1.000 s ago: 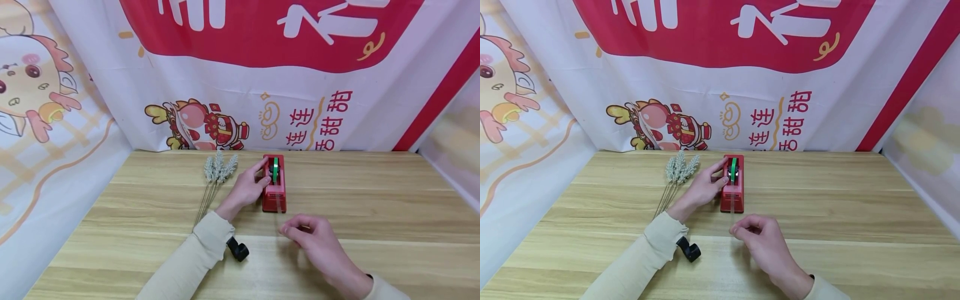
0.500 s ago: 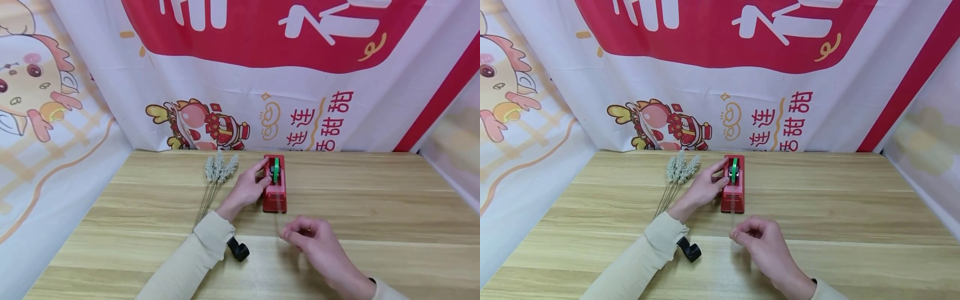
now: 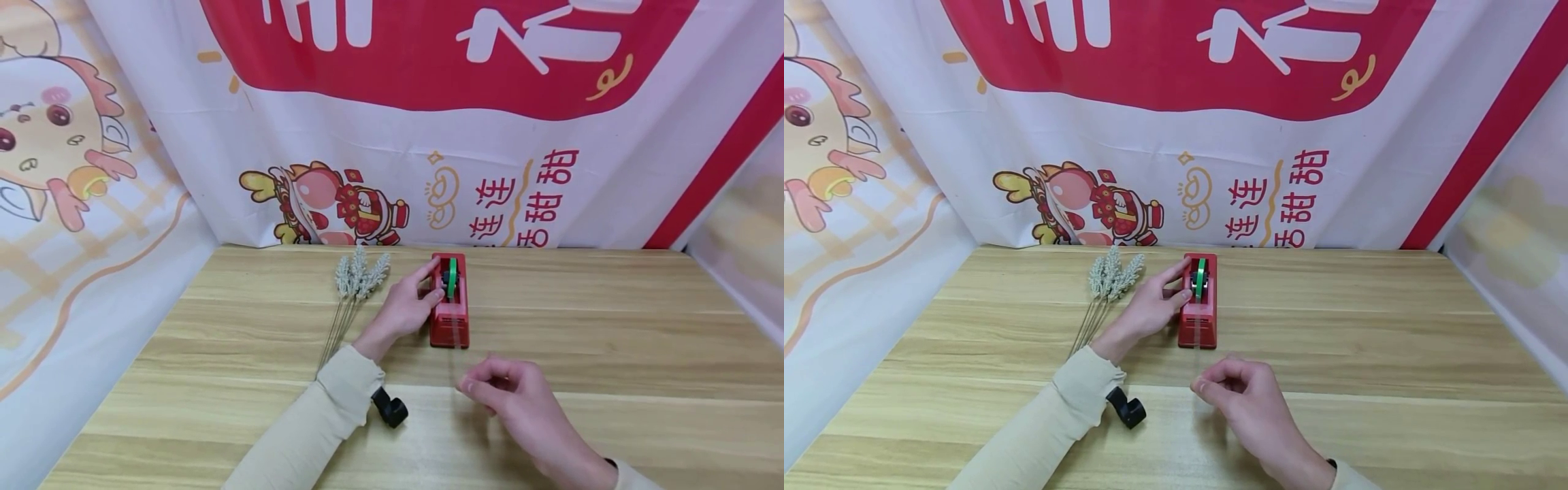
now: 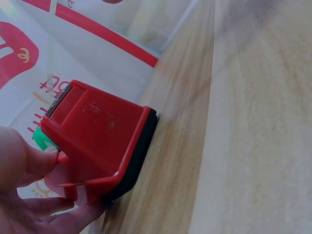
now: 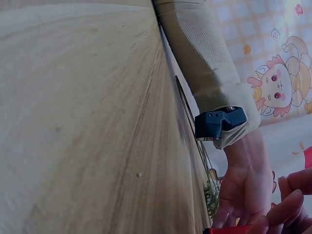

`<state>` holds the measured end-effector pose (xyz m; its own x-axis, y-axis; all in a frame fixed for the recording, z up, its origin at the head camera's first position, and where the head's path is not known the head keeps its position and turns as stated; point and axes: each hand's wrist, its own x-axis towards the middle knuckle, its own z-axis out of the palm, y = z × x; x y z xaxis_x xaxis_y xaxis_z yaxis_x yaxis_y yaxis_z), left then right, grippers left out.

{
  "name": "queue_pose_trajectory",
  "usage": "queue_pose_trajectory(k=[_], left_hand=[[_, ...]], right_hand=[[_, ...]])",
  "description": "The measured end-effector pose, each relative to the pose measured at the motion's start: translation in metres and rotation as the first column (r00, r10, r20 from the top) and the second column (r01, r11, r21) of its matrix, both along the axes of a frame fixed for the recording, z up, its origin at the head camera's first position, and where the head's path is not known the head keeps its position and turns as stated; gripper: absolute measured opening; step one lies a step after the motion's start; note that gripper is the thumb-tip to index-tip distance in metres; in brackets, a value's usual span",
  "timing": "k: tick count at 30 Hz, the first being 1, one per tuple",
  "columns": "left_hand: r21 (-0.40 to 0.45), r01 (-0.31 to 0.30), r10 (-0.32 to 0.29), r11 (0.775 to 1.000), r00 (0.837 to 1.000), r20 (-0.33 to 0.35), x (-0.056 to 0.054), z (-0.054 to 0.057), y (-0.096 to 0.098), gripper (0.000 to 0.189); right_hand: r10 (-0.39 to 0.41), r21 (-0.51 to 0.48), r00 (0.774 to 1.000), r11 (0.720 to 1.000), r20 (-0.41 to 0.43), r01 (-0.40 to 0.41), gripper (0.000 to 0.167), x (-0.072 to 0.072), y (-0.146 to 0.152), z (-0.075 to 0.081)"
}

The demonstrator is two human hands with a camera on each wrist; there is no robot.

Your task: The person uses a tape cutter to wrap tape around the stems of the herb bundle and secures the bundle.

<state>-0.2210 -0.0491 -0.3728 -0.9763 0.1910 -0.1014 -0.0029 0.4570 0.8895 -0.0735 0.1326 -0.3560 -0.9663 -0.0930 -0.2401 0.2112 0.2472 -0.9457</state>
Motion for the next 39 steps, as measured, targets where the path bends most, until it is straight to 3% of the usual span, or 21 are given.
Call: queue_pose_trajectory(k=[9,17,19,23,27,34,39], left_hand=[[-0.015,-0.004,0.004,1.0,1.0,0.004,0.001,0.001,0.001,0.063],[-0.074,-0.007,0.004,0.997,0.999,-0.05,0.009,0.008,-0.005,0.058],[-0.066,-0.034,0.029,0.997,0.997,-0.07,0.011,0.013,-0.009,0.053],[0.042,-0.111,0.115,0.993,0.987,-0.108,0.019,0.021,-0.024,0.04],[0.146,-0.198,0.217,0.969,0.967,-0.133,0.027,0.024,-0.042,0.033],[0.265,-0.346,0.371,0.9,0.928,-0.049,0.045,0.022,-0.078,0.039],[0.24,-0.429,0.441,0.871,0.898,0.005,0.055,0.016,-0.098,0.042]], right_hand=[[-0.013,-0.013,1.0,1.0,0.023,0.014,0.016,0.001,0.0,-0.001],[-0.023,-0.04,1.0,0.999,0.014,0.024,0.017,0.003,0.0,0.0],[-0.027,-0.047,1.0,0.999,0.002,0.028,0.017,0.003,0.0,0.001],[-0.024,-0.053,1.0,0.998,0.0,0.024,0.017,0.003,0.0,0.002],[-0.028,-0.056,0.999,0.998,0.023,0.029,0.017,0.003,0.001,0.003],[-0.025,-0.062,1.0,0.998,0.008,0.026,0.017,0.002,0.002,0.004],[-0.024,-0.063,1.0,0.998,0.006,0.024,0.017,0.001,0.002,0.006]])
